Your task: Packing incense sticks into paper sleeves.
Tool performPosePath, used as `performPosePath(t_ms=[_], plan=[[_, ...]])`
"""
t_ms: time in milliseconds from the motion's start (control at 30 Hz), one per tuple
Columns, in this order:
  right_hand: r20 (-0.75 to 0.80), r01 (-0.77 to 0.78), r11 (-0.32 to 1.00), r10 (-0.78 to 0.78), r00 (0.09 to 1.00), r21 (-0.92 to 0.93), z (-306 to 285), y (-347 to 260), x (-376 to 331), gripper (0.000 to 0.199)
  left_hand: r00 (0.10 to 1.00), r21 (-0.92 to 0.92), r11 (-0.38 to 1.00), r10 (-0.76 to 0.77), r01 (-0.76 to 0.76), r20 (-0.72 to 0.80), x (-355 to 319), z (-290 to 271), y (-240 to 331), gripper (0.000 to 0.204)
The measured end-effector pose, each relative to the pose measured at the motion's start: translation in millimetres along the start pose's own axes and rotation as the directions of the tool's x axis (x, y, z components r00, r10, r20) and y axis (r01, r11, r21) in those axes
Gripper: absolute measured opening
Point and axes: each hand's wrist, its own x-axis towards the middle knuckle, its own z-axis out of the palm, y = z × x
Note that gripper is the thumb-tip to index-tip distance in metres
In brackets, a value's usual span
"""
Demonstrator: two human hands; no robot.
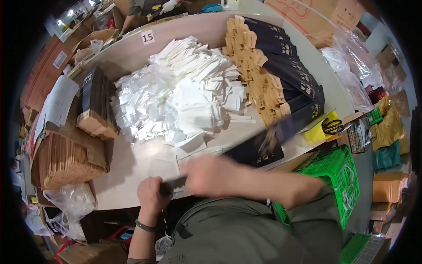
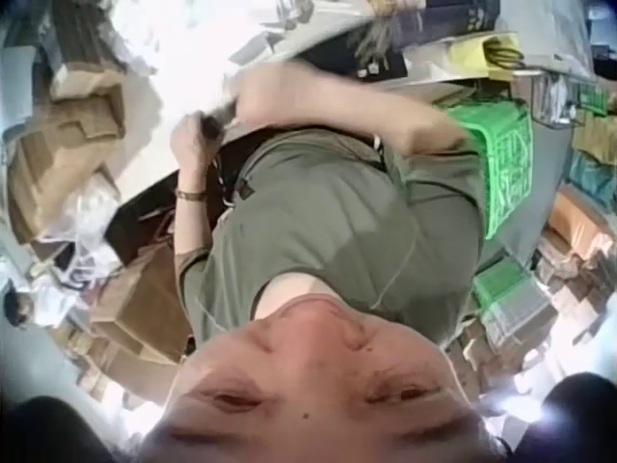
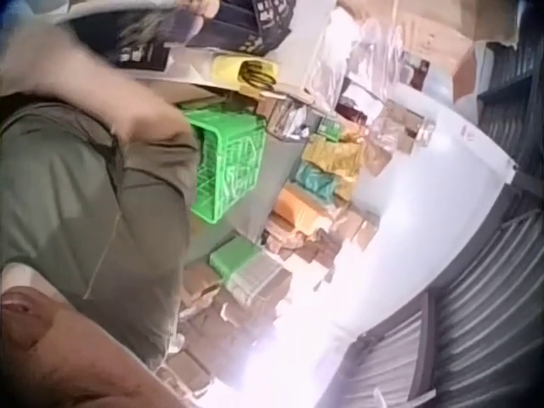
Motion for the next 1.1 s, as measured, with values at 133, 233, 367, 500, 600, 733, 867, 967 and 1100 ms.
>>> performPosePath(t_ms=[133,233,367,500,600,733,867,967,1100], plan=[[-0.690,-0.227,0.966,0.249,0.679,0.125,-105,120,-56,0.011,0.863,-0.356,0.786,-0.451,0.505,0.229,18,-29,16,0.031],[-0.502,-0.101,0.984,0.016,0.865,-0.144,-62,113,-75,0.028,0.773,-0.551,0.574,-0.259,0.606,0.580,4,-11,30,0.044],[-0.344,0.209,0.966,-0.148,0.927,0.149,47,67,-44,0.048,0.899,-0.788,0.568,0.179,0.237,0.399,16,7,90,0.059],[-0.337,0.037,0.980,-0.103,0.936,-0.195,69,42,-21,0.040,0.776,-0.631,0.621,0.059,0.464,0.629,24,-24,85,0.057],[-0.312,-0.188,0.973,0.221,0.924,0.133,57,22,-22,0.026,0.766,-0.343,0.703,-0.458,0.623,0.452,-5,-13,48,0.049],[-0.167,-0.367,0.922,0.384,0.908,0.127,73,21,-6,0.022,0.919,-0.203,0.897,-0.373,0.392,0.128,-23,-2,29,0.061],[-0.186,-0.425,0.876,0.468,0.864,0.228,79,27,2,0.020,0.902,-0.154,0.921,-0.297,0.357,0.312,-23,-19,26,0.070],[-0.237,-0.345,0.891,0.418,0.877,0.295,84,20,8,0.018,0.895,-0.149,0.955,-0.177,0.257,0.410,-9,-21,25,0.074],[-0.293,-0.176,0.885,0.322,0.900,0.432,77,15,9,0.018,0.966,-0.316,0.945,0.000,0.084,0.258,20,-10,16,0.065]])
